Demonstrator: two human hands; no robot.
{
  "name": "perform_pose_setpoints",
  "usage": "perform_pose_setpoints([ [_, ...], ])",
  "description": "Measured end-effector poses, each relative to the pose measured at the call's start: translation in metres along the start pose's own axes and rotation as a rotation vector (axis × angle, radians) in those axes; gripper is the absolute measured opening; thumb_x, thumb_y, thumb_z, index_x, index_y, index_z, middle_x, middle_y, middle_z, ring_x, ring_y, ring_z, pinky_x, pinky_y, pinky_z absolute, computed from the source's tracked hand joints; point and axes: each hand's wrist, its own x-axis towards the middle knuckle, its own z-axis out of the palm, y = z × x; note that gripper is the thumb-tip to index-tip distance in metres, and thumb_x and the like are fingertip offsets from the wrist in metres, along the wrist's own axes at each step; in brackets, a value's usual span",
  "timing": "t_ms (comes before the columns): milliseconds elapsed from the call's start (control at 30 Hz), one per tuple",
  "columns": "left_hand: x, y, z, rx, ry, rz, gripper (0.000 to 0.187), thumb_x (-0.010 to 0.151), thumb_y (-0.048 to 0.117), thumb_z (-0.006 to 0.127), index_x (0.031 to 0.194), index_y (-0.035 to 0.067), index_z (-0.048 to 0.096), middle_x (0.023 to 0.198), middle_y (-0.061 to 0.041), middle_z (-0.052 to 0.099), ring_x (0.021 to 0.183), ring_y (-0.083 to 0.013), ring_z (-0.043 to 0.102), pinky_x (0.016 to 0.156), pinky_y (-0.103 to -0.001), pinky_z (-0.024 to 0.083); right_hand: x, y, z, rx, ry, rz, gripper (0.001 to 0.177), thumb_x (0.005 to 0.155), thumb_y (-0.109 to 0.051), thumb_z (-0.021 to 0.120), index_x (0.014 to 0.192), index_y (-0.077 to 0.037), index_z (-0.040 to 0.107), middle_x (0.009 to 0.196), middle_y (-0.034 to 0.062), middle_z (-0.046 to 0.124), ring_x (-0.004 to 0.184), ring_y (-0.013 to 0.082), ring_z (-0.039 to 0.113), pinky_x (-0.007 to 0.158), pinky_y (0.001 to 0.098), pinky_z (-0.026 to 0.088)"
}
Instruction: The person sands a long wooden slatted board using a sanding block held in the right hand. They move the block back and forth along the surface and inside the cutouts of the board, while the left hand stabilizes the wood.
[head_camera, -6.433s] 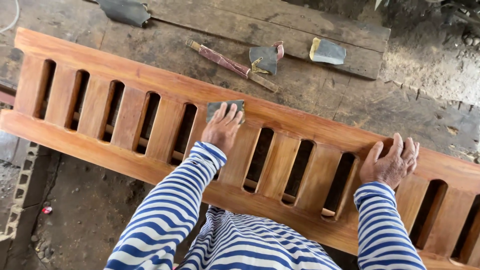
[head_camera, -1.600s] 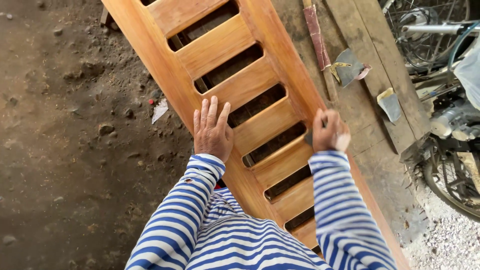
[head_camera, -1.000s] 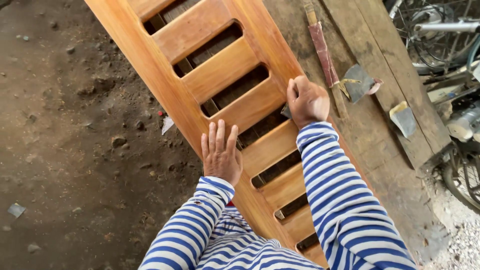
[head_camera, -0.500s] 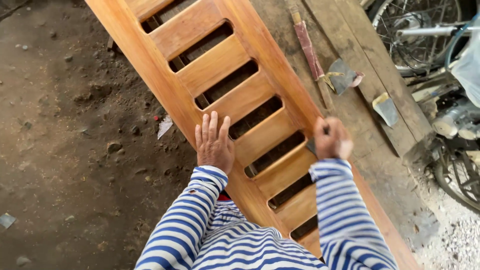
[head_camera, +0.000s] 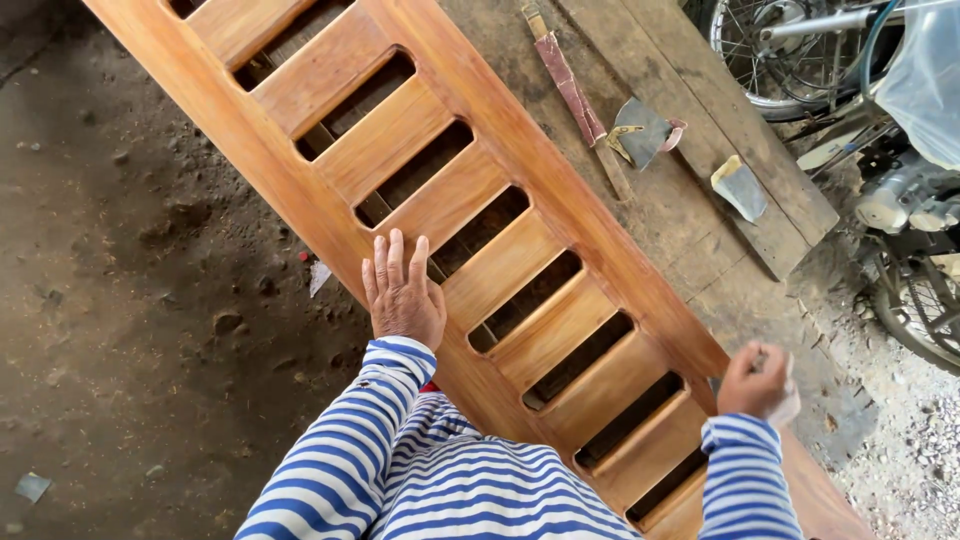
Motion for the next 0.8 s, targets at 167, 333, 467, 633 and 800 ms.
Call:
perform_pose_setpoints([
  [167,-0.002,-0.007,0.015,0.137,0.1,0.03,0.066,0.083,0.015,0.057,0.149,0.019,0.05,0.16,-0.016,0.037,0.151,-0.0371,0.031,0.121,-0.056,0.023,0.059,-0.115,0.035,0.323,0.079,-0.276,0.005,0.105,-0.011,0.069,0.102,-0.01,0.066,0.084,0.0125,0.064,0.079,0.0393,0.068,0.075,0.0413,0.055],
  [333,-0.001,-0.009,0.017,0.135,0.112,0.02,0.071,0.078,0.016,0.06,0.149,0.021,0.05,0.161,-0.015,0.037,0.15,-0.0365,0.033,0.121,-0.055,0.025,0.128,-0.259,0.081,0.319,0.086,-0.531,0.011,0.101,-0.023,0.071,0.095,-0.019,0.063,0.071,0.0041,0.062,0.066,0.0293,0.069,0.062,0.0383,0.054],
  [467,-0.002,-0.011,0.021,0.127,0.113,0.014,0.074,0.074,0.018,0.065,0.146,0.023,0.052,0.16,-0.014,0.039,0.15,-0.0352,0.035,0.121,-0.055,0.026,0.165,-0.345,0.107,0.309,0.146,-0.671,0.012,0.098,-0.026,0.071,0.094,-0.021,0.061,0.07,0.0024,0.063,0.062,0.028,0.071,0.056,0.0383,0.055],
  [633,-0.004,-0.01,0.021,0.099,0.143,0.0,0.068,0.079,0.018,0.062,0.146,0.021,0.053,0.159,-0.016,0.04,0.15,-0.0362,0.035,0.121,-0.055,0.025,0.174,-0.363,0.131,0.283,0.062,-0.638,0.014,0.102,-0.036,0.067,0.098,-0.024,0.06,0.068,0.0045,0.065,0.063,0.0309,0.072,0.058,0.042,0.056],
  [800,-0.002,-0.01,0.024,0.087,0.193,0.02,0.059,0.086,0.022,0.06,0.145,0.02,0.054,0.158,-0.016,0.043,0.149,-0.0361,0.037,0.121,-0.055,0.026,0.165,-0.354,0.129,0.301,0.108,-0.582,0.014,0.103,-0.037,0.064,0.096,-0.025,0.06,0.067,0.0033,0.066,0.064,0.0298,0.073,0.059,0.04,0.057],
])
